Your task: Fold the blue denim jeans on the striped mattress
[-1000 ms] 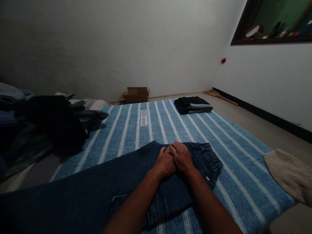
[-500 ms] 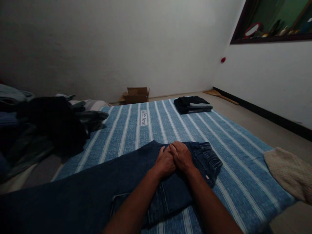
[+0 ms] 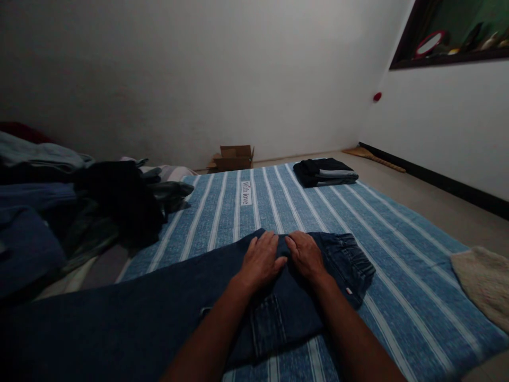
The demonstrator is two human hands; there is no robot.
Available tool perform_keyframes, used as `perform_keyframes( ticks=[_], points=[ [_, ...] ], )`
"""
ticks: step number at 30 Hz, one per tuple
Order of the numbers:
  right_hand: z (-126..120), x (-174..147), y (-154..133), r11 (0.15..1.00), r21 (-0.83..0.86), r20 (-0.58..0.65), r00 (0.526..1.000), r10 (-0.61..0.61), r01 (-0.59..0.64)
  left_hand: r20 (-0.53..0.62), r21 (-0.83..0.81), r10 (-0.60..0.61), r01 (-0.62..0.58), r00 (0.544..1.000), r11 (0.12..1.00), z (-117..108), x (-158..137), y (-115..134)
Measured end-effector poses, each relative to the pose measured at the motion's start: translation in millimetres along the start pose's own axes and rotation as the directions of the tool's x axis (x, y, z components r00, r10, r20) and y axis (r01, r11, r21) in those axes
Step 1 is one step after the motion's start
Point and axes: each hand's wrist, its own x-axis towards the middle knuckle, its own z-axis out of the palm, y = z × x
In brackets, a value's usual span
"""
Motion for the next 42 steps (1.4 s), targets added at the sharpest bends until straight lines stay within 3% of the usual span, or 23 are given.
perform_keyframes(
  ticks=[4, 8, 16, 31, 42],
  points=[
    [0.6, -0.7, 0.7, 1.0, -0.025, 0.007, 1.0, -0.014, 0.014, -0.06, 0.046, -0.17, 0.173, 0.984, 0.984, -1.0, -9.0, -14.8],
    [0.1, -1.3, 0.3, 0.999, -0.043, 0.009, 1.0, -0.017, 0.018, -0.005, 0.05, -0.243, 0.242, 0.97, 0.969, 5.3, -11.8, -26.9],
    [1.3, -2.3, 3.0, 0.999, -0.037, 0.024, 0.999, -0.022, 0.023, 0.006, 0.021, -0.265, 0.265, 0.964, 0.964, 24.8, -13.7, -41.6],
    [1.5, -3.1, 3.8, 0.998, -0.056, 0.033, 0.999, -0.03, 0.032, -0.028, 0.035, -0.335, 0.336, 0.942, 0.941, 28.2, -12.2, -39.9],
    [6.8, -6.4, 6.8, 0.995, -0.097, -0.016, 1.0, -0.027, 0.025, 0.022, 0.057, -0.38, 0.378, 0.925, 0.924, 24.6, -9.6, -37.1]
  ],
)
